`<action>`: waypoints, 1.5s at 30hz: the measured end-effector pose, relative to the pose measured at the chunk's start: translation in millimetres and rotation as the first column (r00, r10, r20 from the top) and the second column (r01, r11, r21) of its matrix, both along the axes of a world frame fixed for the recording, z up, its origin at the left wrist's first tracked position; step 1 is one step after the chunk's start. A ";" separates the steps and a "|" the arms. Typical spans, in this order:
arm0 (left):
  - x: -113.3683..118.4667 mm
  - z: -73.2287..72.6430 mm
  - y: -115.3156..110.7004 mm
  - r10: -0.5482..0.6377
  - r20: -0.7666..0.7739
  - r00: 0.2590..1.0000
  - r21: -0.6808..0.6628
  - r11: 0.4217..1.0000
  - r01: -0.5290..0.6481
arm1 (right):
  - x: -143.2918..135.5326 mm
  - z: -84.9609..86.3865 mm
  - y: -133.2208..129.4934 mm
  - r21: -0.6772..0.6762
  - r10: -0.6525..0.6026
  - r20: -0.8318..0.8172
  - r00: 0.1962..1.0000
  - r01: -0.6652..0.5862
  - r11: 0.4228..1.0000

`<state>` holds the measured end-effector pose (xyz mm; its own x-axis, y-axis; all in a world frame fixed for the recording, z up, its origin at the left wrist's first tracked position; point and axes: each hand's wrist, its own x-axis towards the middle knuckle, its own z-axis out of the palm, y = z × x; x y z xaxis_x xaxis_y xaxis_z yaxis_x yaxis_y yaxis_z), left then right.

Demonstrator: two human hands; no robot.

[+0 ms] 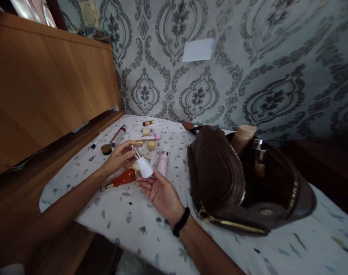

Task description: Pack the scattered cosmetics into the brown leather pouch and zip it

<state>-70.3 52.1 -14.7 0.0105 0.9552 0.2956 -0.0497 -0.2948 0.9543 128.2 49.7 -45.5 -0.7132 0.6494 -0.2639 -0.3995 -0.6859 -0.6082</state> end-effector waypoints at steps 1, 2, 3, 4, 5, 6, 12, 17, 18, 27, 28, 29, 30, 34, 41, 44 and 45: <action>-0.4 -0.1 0.4 0.006 0.006 1.000 -0.002 1.000 -0.006 | 0.5 0.8 -0.7 0.005 0.008 -0.012 1.000 -0.008 1.000; -1.1 -0.4 1.1 0.010 0.013 1.000 -0.002 1.000 -0.010 | 1.0 1.9 -1.5 0.016 0.014 -0.029 0.999 -0.014 1.000; -2.1 -1.0 1.8 0.016 0.023 1.000 0.001 1.000 -0.016 | 1.5 3.0 -2.4 0.035 0.021 -0.048 0.999 -0.019 0.999; -3.2 -1.7 2.6 0.021 0.033 0.999 0.004 1.000 -0.022 | 1.9 4.1 -3.3 0.058 0.030 -0.069 0.997 -0.026 0.998; -4.3 -2.5 3.4 0.025 0.042 0.999 0.007 1.000 -0.026 | 2.1 5.0 -4.1 0.083 0.040 -0.087 0.995 -0.033 0.996; -5.5 -3.4 4.1 0.029 0.050 0.998 0.011 0.999 -0.030 | 2.3 5.7 -4.9 0.104 0.054 -0.101 0.993 -0.044 0.994; -8.8 -3.8 5.4 0.049 0.070 0.996 -0.006 0.999 -0.049 | 4.0 7.6 -7.0 0.124 0.154 -0.159 0.975 -0.135 0.983; -7.3 -1.8 3.0 0.020 0.065 0.998 -0.006 1.000 -0.020 | 5.9 10.6 -5.6 0.044 0.174 -0.232 0.957 -0.168 0.985; -6.2 -1.6 1.8 0.002 0.041 0.999 0.000 1.000 -0.002 | 5.5 10.2 -4.8 0.023 0.155 -0.234 0.960 -0.154 0.988; 16.4 2.4 -14.3 0.357 -0.461 0.812 0.399 0.901 -0.169 | -0.9 -4.6 2.1 0.015 -0.008 -0.197 0.980 0.011 1.000; 22.4 1.8 -18.6 0.460 -0.495 0.737 0.509 0.841 -0.183 | -0.3 -4.0 2.8 0.006 -0.025 -0.223 0.975 0.027 1.000; 29.3 0.5 -24.0 0.550 -0.517 0.656 0.618 0.770 -0.158 | 0.7 -2.9 3.6 -0.006 -0.042 -0.251 0.967 0.042 0.999; 36.9 -1.5 -30.3 0.632 -0.539 0.557 0.721 0.688 -0.083 | 2.1 -1.5 4.5 -0.019 -0.049 -0.273 0.961 0.046 0.999; 64.0 -11.0 -56.3 0.772 -0.557 0.306 0.813 0.431 0.392 | 8.1 3.4 7.3 -0.096 0.057 -0.262 0.963 -0.085 0.992; 59.0 0.5 -62.9 0.468 -0.681 0.563 0.705 0.627 0.331 | 5.0 2.0 6.8 -0.056 0.029 -0.288 0.957 -0.047 0.997; 47.1 1.2 -55.1 0.581 -0.524 0.623 0.763 0.645 0.041 | 3.7 1.5 5.3 0.005 -0.017 -0.271 0.962 0.019 1.000; 43.4 0.1 -52.5 0.629 -0.471 0.618 0.747 0.658 -0.100 | 3.6 1.8 4.1 0.023 -0.030 -0.254 0.967 0.037 0.999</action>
<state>-26.9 -0.4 -14.5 0.1418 0.5123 0.8471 0.7426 -0.6208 0.2512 131.9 53.8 -43.7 -0.7321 0.6787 -0.0590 -0.5656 -0.6538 -0.5026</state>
